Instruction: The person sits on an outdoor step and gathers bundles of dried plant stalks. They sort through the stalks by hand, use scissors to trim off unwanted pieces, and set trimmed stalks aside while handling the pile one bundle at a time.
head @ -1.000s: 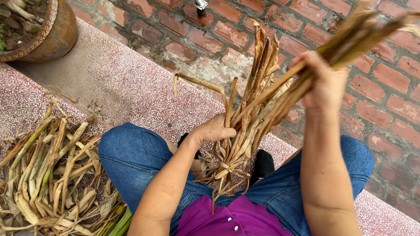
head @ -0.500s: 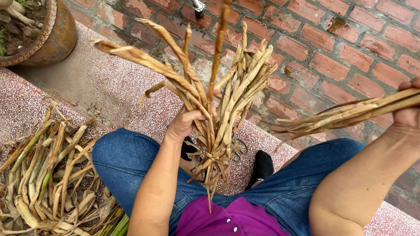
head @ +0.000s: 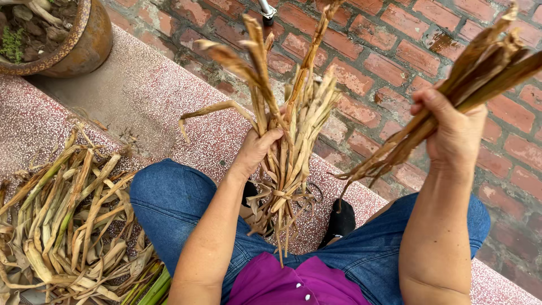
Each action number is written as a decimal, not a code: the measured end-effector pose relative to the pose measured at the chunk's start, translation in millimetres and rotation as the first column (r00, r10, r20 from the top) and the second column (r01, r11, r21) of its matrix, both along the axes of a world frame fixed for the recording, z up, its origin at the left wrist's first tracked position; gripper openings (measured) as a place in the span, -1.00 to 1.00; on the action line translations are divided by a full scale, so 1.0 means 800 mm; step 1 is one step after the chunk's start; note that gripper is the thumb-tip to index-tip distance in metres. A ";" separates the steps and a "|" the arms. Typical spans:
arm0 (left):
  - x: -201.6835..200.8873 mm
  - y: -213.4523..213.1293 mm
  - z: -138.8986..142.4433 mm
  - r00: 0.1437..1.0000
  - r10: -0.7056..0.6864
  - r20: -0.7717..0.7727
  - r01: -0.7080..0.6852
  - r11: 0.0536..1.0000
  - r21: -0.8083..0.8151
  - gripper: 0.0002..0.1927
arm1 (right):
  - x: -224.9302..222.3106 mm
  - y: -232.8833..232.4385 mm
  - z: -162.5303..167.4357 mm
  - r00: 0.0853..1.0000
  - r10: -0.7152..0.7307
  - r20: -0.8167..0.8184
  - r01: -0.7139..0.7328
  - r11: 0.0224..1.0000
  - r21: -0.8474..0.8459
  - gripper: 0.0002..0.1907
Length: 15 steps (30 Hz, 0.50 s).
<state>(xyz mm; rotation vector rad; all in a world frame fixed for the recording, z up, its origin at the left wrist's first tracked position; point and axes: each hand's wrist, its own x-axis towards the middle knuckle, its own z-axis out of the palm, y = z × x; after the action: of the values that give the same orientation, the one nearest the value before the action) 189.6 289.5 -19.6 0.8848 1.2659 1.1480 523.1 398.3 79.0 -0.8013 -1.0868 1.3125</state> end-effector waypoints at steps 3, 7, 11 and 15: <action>0.009 0.007 -0.025 0.987 0.003 -0.162 -0.026 0.990 -0.137 -0.50 | -0.043 -0.018 0.000 0.990 0.129 0.058 -0.127 0.991 -0.050 -0.89; 0.015 0.006 -0.040 0.944 -0.025 -0.329 -0.014 0.993 -0.116 -0.51 | -0.096 -0.051 -0.003 0.947 0.320 0.014 -0.319 0.947 -0.042 -0.87; 0.021 0.005 -0.030 0.964 -0.049 -0.262 0.052 0.999 0.004 -0.45 | -0.131 -0.069 -0.009 0.899 0.429 0.086 -0.403 0.888 -0.222 -0.81; 0.023 0.002 -0.016 0.989 -0.100 -0.113 0.098 0.995 -0.021 -0.35 | -0.143 -0.061 -0.015 0.894 0.440 0.079 -0.410 0.877 -0.250 -0.72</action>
<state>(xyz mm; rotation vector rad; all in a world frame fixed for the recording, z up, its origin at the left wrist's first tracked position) 207.8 290.9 -32.6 1.0026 1.3068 1.0201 408.7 349.3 66.7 -0.8571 -1.2838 1.8035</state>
